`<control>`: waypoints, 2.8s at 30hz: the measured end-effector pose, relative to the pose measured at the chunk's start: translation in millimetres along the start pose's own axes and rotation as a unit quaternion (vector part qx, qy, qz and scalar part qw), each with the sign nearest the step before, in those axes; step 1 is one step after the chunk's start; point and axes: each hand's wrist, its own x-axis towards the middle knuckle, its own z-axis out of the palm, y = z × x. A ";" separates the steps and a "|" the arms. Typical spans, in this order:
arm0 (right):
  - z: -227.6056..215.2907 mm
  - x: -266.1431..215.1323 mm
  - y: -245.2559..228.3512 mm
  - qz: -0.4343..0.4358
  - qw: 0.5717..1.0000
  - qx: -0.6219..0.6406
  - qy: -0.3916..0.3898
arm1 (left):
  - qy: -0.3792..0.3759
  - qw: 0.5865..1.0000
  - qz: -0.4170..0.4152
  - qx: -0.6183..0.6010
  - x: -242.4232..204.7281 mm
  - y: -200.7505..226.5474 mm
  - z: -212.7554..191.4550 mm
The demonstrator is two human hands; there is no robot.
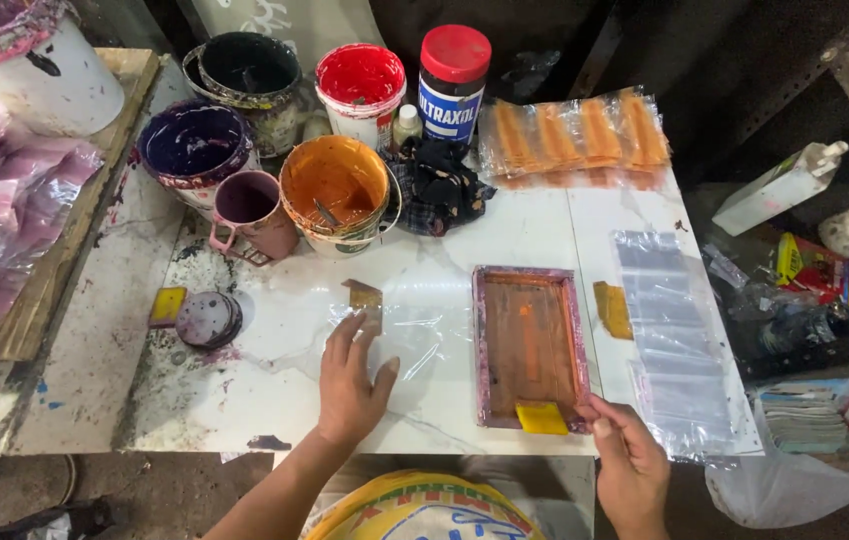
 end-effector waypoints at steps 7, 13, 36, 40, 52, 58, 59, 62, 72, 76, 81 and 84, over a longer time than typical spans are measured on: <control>10.5 4.2 1.3 -0.320 0.909 -0.244 -0.110 | -0.207 0.963 -0.029 0.172 -11.6 -4.5 8.2; 15.4 6.3 11.9 -0.352 0.890 -0.274 -0.100 | -0.161 0.976 0.040 0.143 -18.6 4.6 13.9; -3.8 44.9 35.3 -0.203 0.963 -0.178 0.003 | -0.236 0.965 0.115 -0.019 19.3 57.9 60.4; -4.8 52.6 53.9 -0.218 0.966 -0.138 0.009 | -0.238 0.962 0.128 -0.024 16.6 55.8 63.0; -4.1 48.3 54.1 -0.234 0.961 -0.144 0.014 | -0.223 0.968 0.108 -0.037 36.5 56.4 65.2; -0.1 36.3 23.8 -0.373 0.874 -0.248 -0.187 | -0.470 0.882 0.025 0.037 68.4 86.3 50.3; -0.2 35.9 20.0 -0.375 0.862 -0.271 -0.208 | -0.462 0.885 0.033 0.040 64.8 86.1 52.9; -1.0 33.6 16.5 -0.375 0.842 -0.307 -0.236 | -0.461 0.884 0.047 0.061 58.1 87.4 57.2; 3.6 33.3 13.2 -0.372 0.825 -0.328 -0.270 | -0.580 0.803 -0.004 0.135 82.1 106.2 53.4; 5.8 38.1 5.1 -0.378 0.822 -0.315 -0.288 | -0.567 0.812 -0.007 0.139 78.6 99.9 61.2; 8.0 42.2 -0.4 -0.381 0.814 -0.308 -0.312 | -0.597 0.787 -0.026 0.153 91.9 112.3 49.3; 8.3 43.7 2.8 -0.374 0.813 -0.315 -0.315 | -0.618 0.768 -0.048 0.159 99.6 118.7 46.2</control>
